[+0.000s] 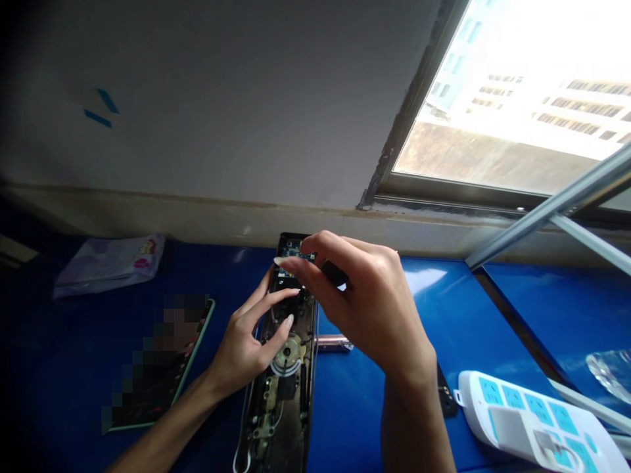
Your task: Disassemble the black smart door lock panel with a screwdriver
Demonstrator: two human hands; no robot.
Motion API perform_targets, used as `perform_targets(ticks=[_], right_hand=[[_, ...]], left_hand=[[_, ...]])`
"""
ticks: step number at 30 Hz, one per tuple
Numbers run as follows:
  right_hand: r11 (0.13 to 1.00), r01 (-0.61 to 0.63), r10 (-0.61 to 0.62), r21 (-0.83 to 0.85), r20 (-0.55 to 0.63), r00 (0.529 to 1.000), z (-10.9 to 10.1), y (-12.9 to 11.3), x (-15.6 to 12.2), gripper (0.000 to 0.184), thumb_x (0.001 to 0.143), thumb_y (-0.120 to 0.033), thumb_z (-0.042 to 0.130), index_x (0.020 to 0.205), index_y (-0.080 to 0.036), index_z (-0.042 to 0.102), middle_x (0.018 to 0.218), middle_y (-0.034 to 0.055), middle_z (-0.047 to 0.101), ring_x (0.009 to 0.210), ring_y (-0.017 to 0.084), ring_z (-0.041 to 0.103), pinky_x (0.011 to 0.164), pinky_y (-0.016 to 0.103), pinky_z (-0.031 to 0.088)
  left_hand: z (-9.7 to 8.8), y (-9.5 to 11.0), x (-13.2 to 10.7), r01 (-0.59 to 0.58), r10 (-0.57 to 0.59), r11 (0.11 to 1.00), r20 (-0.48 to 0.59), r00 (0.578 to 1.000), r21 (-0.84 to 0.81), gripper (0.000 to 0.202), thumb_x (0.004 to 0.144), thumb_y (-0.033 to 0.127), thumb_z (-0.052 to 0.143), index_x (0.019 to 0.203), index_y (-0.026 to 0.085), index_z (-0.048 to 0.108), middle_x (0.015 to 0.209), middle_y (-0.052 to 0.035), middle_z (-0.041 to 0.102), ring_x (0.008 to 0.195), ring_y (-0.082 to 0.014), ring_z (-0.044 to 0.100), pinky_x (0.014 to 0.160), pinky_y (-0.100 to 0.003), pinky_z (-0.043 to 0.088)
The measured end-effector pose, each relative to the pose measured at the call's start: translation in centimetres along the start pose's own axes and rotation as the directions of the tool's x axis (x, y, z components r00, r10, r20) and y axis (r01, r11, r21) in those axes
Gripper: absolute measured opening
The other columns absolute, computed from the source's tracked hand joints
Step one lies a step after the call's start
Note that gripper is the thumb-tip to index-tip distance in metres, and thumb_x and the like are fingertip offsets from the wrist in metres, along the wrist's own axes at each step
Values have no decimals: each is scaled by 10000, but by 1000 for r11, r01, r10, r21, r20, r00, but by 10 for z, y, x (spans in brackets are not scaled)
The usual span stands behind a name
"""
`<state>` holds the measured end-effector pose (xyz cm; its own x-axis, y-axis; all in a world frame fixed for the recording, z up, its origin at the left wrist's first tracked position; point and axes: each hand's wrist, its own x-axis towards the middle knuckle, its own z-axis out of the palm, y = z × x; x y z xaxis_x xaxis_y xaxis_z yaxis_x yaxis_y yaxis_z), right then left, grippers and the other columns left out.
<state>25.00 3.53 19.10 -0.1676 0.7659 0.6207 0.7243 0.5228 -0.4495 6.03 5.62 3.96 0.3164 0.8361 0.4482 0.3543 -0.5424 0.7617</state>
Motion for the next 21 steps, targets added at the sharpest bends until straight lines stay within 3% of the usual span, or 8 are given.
perform_targets(ticks=[5, 9, 16, 21], right_hand=[[1000, -28, 28, 2, -1, 1000, -2, 2, -1, 81, 1006, -256, 701, 1005, -182, 735, 801, -20, 758, 605, 72, 653, 582, 200, 495], [998, -58, 58, 4, 23, 998, -5, 4, -1, 132, 1014, -242, 678, 1112, -177, 737, 848, -2, 774, 620, 86, 680, 594, 206, 522], [999, -52, 52, 8, 29, 998, -5, 2, -1, 136, 1019, -228, 658, 1116, -185, 743, 871, 0, 780, 662, 91, 696, 640, 209, 544], [998, -60, 58, 33, 40, 997, -7, -1, -1, 245, 985, -145, 602, 1182, -194, 740, 893, 4, 776, 641, 95, 670, 579, 220, 520]], left_hand=[[-1, 1, 1, 11, -11, 1000, 11, 1000, -7, 378, 948, 224, 631, 1316, 247, 710, 1717, -106, 407, 1526, -308, 487, 1253, -448, 441], [-1, 2, 1, 13, -13, 1000, 11, 1000, -2, 371, 949, 228, 630, 1310, 247, 711, 1715, -106, 411, 1521, -306, 495, 1248, -444, 448], [-2, 2, 1, 10, -10, 1000, 10, 1000, -9, 380, 942, 230, 643, 1315, 254, 710, 1727, -85, 393, 1506, -311, 515, 1251, -427, 445], [-2, 2, 1, 17, -17, 1000, 24, 1000, -2, 376, 949, 234, 635, 1318, 246, 709, 1723, -87, 400, 1529, -303, 485, 1266, -429, 424]])
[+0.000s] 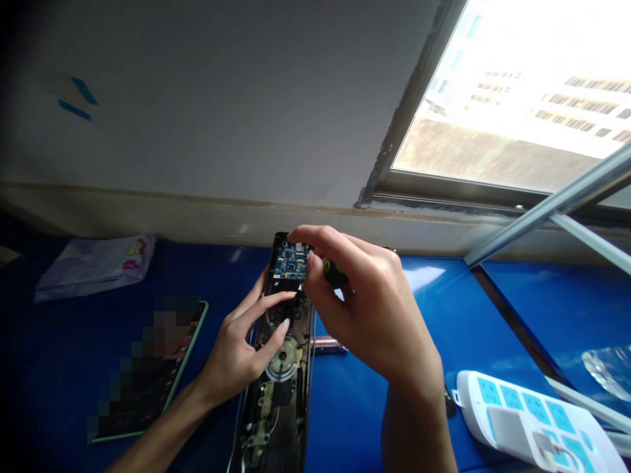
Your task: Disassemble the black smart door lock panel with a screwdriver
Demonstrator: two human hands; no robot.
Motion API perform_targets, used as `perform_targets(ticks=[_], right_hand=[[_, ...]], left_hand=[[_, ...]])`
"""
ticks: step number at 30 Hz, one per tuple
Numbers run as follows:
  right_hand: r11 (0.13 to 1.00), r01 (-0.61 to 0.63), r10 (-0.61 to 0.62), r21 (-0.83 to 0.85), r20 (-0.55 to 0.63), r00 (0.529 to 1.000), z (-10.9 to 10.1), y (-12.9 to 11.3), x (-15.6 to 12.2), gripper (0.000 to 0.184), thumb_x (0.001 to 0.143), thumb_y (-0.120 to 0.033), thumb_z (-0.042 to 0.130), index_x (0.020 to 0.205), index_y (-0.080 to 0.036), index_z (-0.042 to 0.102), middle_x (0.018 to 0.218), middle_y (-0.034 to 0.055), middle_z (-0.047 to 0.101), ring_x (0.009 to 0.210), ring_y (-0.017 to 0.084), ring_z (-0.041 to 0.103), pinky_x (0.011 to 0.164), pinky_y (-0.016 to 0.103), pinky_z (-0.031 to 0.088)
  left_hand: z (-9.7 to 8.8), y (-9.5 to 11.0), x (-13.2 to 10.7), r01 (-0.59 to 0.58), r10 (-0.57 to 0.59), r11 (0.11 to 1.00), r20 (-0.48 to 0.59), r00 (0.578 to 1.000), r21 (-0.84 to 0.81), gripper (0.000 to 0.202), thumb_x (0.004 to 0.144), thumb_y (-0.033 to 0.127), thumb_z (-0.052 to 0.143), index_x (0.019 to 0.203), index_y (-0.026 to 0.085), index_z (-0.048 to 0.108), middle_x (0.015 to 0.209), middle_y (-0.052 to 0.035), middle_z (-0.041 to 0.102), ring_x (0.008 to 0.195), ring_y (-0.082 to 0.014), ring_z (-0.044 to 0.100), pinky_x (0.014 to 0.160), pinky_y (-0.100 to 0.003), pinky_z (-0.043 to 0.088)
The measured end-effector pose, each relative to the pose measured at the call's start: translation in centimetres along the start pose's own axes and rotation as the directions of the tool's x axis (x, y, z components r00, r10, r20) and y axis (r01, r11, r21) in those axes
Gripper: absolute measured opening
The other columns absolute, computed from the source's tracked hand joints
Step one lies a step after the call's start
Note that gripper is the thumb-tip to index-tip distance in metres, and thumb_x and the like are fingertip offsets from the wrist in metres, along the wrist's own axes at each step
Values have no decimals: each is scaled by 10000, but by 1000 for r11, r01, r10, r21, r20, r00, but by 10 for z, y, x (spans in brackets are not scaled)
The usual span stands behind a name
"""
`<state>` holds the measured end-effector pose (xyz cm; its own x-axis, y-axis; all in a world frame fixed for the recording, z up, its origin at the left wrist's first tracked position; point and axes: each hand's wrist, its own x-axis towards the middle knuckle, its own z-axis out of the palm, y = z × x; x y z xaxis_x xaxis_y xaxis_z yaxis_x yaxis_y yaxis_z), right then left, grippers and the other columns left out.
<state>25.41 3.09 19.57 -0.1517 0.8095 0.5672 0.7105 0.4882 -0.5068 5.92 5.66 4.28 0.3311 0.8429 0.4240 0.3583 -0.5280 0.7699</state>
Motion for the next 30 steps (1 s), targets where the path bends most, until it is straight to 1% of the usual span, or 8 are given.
perform_targets(ticks=[4, 8, 12, 15, 18, 22, 27, 30], right_hand=[[999, 31, -31, -7, 16, 999, -2, -3, 0, 308, 918, -124, 605, 1189, -189, 734, 980, 33, 782, 787, 143, 715, 700, 266, 562], [1000, -9, 9, -27, -25, 1000, 2, -2, 1, 176, 999, -260, 647, 1128, -184, 739, 897, 22, 774, 617, 102, 647, 572, 244, 505], [1000, -9, 9, -11, -28, 1000, 5, 0, 2, 212, 1022, -377, 688, 1013, -176, 753, 761, -16, 731, 540, 67, 581, 508, 224, 440], [999, 45, -46, -27, -31, 998, 3, 0, 1, 185, 1005, -332, 723, 934, -164, 756, 774, -15, 748, 609, 70, 627, 564, 210, 473], [998, 55, -55, -26, 1, 998, 0, -1, 1, 122, 1017, -227, 673, 1065, -161, 764, 905, 2, 780, 680, 76, 664, 633, 208, 510], [998, 57, -57, -7, 46, 997, -1, 0, 1, 350, 939, -79, 596, 1266, -135, 708, 994, 21, 748, 758, 97, 666, 704, 229, 531], [990, 50, -57, -131, -44, 997, 3, 3, 3, 152, 975, -268, 727, 1047, -140, 767, 830, 7, 737, 627, 93, 609, 578, 253, 477], [989, 67, -75, -128, -64, 995, 4, 5, 4, 163, 987, -296, 738, 922, -150, 769, 791, 4, 746, 623, 90, 628, 581, 244, 484]], left_hand=[[0, 1, 0, -6, 6, 1000, -1, 1000, -1, 383, 945, 229, 637, 1321, 246, 708, 1722, -87, 402, 1529, -307, 483, 1266, -435, 424], [1, 0, 0, -13, 13, 1000, -12, 1000, 4, 376, 946, 226, 635, 1314, 244, 710, 1718, -94, 408, 1521, -301, 495, 1262, -423, 430], [1, -2, 0, -21, 22, 1000, -17, 1000, 12, 366, 948, 226, 632, 1305, 241, 712, 1720, -95, 404, 1527, -300, 486, 1257, -418, 436], [1, -2, 0, -23, 23, 1000, -15, 1000, 15, 370, 944, 229, 638, 1306, 244, 711, 1724, -88, 399, 1533, -307, 477, 1262, -431, 430], [0, -1, 0, -12, 12, 1000, -11, 1000, 8, 374, 941, 229, 640, 1308, 248, 712, 1723, -81, 402, 1527, -311, 485, 1259, -434, 434], [0, 0, 0, -7, 7, 1000, -4, 1000, 1, 385, 944, 234, 639, 1323, 247, 705, 1717, -84, 413, 1524, -307, 492, 1263, -439, 428], [0, -2, 0, -19, 20, 1000, -22, 1000, 12, 407, 944, 239, 651, 1349, 235, 688, 1715, -107, 411, 1514, -295, 507, 1250, -422, 443], [0, -2, -1, -22, 23, 1000, -27, 999, 17, 411, 946, 243, 652, 1356, 234, 684, 1707, -115, 424, 1514, -293, 507, 1243, -432, 452]])
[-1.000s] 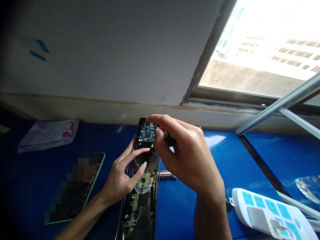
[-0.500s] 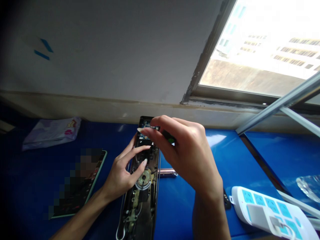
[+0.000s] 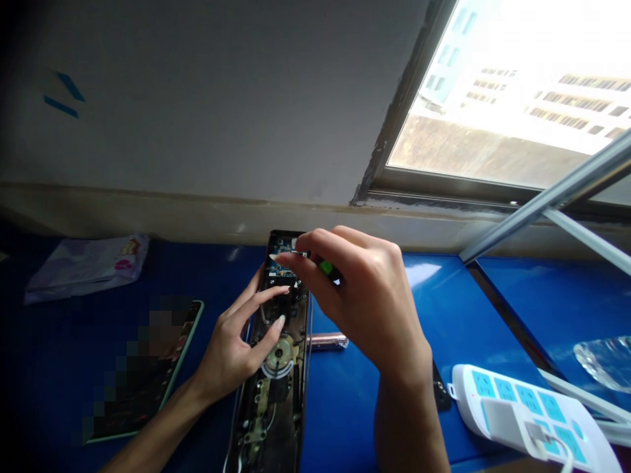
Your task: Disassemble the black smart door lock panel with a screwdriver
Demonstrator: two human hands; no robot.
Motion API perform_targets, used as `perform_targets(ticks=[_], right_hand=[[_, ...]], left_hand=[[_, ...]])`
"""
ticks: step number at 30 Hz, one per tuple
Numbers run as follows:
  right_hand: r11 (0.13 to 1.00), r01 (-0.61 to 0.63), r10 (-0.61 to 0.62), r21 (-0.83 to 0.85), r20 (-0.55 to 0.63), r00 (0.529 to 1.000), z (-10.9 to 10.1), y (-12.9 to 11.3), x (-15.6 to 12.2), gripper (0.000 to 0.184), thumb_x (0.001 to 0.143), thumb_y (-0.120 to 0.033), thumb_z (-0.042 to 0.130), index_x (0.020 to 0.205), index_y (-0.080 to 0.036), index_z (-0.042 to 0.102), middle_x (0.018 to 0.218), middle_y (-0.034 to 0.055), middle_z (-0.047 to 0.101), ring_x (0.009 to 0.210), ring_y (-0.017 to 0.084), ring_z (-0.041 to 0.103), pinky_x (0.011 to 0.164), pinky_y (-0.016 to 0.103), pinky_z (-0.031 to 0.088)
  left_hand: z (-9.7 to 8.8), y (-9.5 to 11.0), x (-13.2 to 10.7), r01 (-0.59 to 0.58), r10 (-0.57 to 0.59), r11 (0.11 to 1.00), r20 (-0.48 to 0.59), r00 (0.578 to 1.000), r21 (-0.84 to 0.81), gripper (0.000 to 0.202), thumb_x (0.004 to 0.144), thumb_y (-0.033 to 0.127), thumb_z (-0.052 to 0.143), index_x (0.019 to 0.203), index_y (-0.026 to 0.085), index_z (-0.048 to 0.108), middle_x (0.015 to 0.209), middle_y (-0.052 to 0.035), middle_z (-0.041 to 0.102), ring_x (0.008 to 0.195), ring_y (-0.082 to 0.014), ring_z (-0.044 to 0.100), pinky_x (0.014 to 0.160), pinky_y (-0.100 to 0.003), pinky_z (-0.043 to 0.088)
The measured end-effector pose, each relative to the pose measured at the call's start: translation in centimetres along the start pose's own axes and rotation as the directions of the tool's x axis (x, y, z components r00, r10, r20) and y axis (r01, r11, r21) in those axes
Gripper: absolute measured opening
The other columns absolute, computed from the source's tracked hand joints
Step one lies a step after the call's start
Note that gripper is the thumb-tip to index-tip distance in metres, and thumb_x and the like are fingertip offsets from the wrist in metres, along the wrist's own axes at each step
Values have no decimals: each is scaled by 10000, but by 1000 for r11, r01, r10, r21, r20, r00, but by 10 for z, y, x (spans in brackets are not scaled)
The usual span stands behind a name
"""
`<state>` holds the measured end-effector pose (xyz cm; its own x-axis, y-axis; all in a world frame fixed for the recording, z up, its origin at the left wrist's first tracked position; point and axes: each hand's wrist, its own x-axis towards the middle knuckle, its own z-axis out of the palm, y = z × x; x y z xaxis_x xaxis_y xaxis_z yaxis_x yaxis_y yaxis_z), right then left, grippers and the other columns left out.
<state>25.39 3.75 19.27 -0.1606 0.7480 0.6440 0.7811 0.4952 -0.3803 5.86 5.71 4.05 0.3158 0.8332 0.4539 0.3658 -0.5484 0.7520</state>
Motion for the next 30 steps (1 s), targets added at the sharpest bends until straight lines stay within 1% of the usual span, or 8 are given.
perform_targets(ticks=[2, 6, 11, 13, 15, 19, 26, 30], right_hand=[[999, 2, -4, 53, 34, 999, -1, 0, 0, 130, 1002, -193, 673, 1073, -142, 770, 905, 22, 772, 700, 96, 677, 646, 230, 525], [993, 16, -25, 115, 78, 997, -4, -2, 0, 415, 897, -61, 614, 1301, -117, 695, 1047, 48, 747, 853, 129, 700, 748, 239, 557], [1000, -12, 11, 27, 20, 1000, -3, 0, -1, 123, 956, -248, 749, 998, -134, 769, 817, 3, 747, 620, 83, 621, 590, 235, 492], [1000, -7, 7, 20, 18, 1000, -4, 1, -2, 156, 978, -280, 745, 911, -141, 769, 780, 3, 750, 618, 83, 635, 571, 231, 480], [999, -1, -1, 45, 50, 999, -7, 2, -3, 119, 1002, -227, 693, 1017, -143, 777, 878, 18, 780, 709, 94, 690, 628, 219, 514], [996, -4, -5, 94, 94, 996, -10, 2, -4, 382, 925, -79, 628, 1291, -149, 710, 1082, 34, 771, 875, 116, 726, 763, 222, 560], [995, -16, 11, 98, 49, 999, -8, 4, -2, 164, 954, -299, 777, 941, -138, 797, 773, 8, 771, 599, 90, 641, 562, 240, 496], [994, -2, -9, 105, 98, 995, -12, 5, -3, 163, 1000, -204, 694, 1114, -135, 788, 959, 36, 813, 756, 100, 724, 657, 216, 542]], left_hand=[[0, 0, 0, -4, 4, 1000, 0, 1000, -6, 414, 946, 240, 650, 1359, 238, 681, 1702, -109, 433, 1512, -291, 509, 1248, -437, 446], [-1, 0, 1, -8, 8, 1000, -2, 1000, -12, 425, 943, 231, 648, 1367, 240, 673, 1701, -109, 436, 1507, -291, 516, 1257, -430, 432], [-1, -2, 1, -9, 9, 1000, -7, 1000, 11, 426, 942, 234, 653, 1368, 253, 676, 1701, -100, 437, 1518, -298, 499, 1248, -428, 447], [-1, -2, 1, -10, 10, 1000, -13, 1000, 17, 425, 940, 238, 658, 1364, 248, 680, 1702, -103, 435, 1519, -307, 498, 1250, -441, 444], [-1, -3, 1, -8, 8, 1000, -15, 1000, 15, 422, 939, 245, 662, 1360, 243, 684, 1705, -105, 429, 1514, -315, 503, 1254, -453, 440], [-1, -4, 1, -3, 3, 1000, -11, 1000, 12, 417, 943, 251, 657, 1360, 243, 685, 1705, -104, 429, 1508, -315, 512, 1251, -461, 445], [0, -5, 1, -17, 18, 999, -22, 1000, 36, 410, 941, 246, 659, 1350, 243, 688, 1698, -107, 440, 1518, -304, 501, 1251, -469, 443], [0, -4, 1, -7, 7, 1000, -14, 1000, 26, 408, 941, 253, 660, 1347, 238, 693, 1701, -114, 434, 1527, -305, 488, 1257, -474, 433]])
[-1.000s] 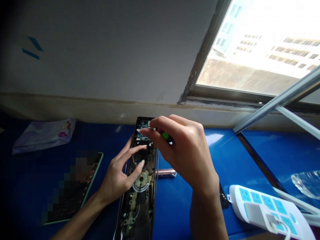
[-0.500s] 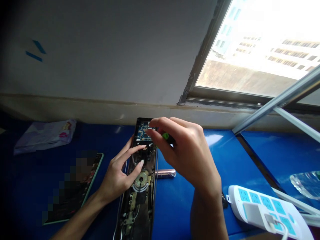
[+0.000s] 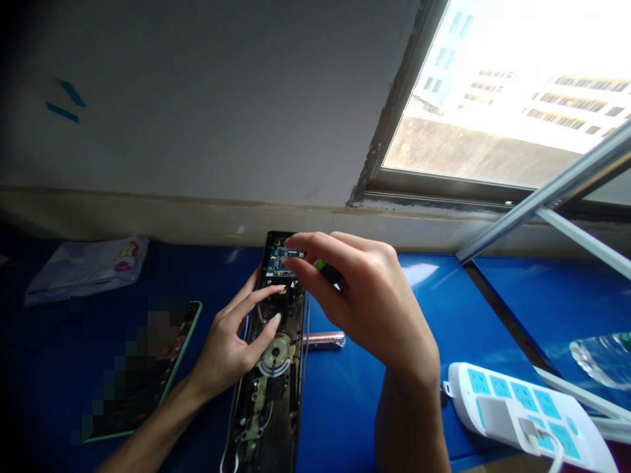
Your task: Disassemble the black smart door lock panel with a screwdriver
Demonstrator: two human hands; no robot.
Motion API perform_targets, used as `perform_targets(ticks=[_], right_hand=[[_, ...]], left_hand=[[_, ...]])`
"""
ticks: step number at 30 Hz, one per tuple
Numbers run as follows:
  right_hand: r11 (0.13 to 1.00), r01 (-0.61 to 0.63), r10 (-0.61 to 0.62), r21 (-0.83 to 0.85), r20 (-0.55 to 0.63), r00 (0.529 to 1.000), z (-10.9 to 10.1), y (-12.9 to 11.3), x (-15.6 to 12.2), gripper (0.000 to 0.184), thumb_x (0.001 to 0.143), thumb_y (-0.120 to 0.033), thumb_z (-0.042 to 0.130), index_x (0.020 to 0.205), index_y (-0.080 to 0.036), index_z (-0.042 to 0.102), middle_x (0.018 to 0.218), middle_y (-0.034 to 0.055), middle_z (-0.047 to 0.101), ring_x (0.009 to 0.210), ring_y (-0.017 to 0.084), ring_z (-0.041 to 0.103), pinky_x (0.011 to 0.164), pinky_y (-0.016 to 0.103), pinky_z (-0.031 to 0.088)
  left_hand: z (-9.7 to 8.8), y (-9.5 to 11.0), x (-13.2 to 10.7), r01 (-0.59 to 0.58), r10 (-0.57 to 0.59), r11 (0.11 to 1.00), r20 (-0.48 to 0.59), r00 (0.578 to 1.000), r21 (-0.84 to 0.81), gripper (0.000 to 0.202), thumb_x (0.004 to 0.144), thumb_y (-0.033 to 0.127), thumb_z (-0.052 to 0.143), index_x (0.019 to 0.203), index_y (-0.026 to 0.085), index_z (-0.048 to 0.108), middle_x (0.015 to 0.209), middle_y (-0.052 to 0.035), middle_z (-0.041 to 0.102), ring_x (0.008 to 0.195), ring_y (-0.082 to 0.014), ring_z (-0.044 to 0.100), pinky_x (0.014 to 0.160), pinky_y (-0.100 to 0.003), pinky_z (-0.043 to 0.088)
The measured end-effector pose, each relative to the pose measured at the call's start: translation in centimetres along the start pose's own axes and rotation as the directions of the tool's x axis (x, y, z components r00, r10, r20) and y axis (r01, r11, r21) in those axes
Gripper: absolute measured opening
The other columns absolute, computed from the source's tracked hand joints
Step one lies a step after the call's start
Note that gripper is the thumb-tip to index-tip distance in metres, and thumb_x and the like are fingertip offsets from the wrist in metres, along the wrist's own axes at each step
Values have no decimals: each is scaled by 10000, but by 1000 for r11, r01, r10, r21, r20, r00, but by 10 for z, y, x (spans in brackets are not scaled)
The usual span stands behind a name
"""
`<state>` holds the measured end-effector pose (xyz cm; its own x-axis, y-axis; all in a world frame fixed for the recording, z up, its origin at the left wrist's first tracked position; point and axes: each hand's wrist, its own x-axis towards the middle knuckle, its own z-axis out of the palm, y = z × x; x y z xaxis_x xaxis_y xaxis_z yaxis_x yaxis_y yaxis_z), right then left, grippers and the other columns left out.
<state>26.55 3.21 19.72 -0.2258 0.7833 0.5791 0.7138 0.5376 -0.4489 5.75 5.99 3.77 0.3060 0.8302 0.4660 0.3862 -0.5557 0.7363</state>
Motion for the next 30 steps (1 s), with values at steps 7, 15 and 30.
perform_targets(ticks=[7, 15, 30], right_hand=[[1000, -4, 4, -25, -11, 1000, 2, -1, -1, 315, 934, -171, 704, 1245, -131, 733, 977, 27, 771, 770, 120, 705, 697, 248, 545], [1000, 17, -17, 4, -8, 1000, 4, 0, -1, 335, 905, -74, 652, 1218, -160, 734, 980, 6, 759, 772, 102, 680, 702, 230, 534], [1000, 8, -8, -1, 18, 1000, 3, -3, -1, 448, 908, -83, 646, 1350, -149, 677, 1058, 40, 764, 819, 129, 701, 732, 261, 571]], left_hand=[[0, 1, 0, 0, 0, 1000, 1, 1000, 9, 411, 939, 260, 663, 1348, 244, 693, 1696, -104, 445, 1524, -311, 492, 1258, -472, 433], [-1, 0, 0, 19, -19, 1000, 15, 1000, 1, 416, 948, 279, 654, 1362, 247, 686, 1704, -97, 434, 1523, -313, 494, 1264, -478, 424], [-1, 2, 1, 27, -27, 1000, 18, 999, 14, 410, 954, 283, 639, 1357, 224, 687, 1697, -119, 440, 1527, -312, 489, 1257, -483, 433]])
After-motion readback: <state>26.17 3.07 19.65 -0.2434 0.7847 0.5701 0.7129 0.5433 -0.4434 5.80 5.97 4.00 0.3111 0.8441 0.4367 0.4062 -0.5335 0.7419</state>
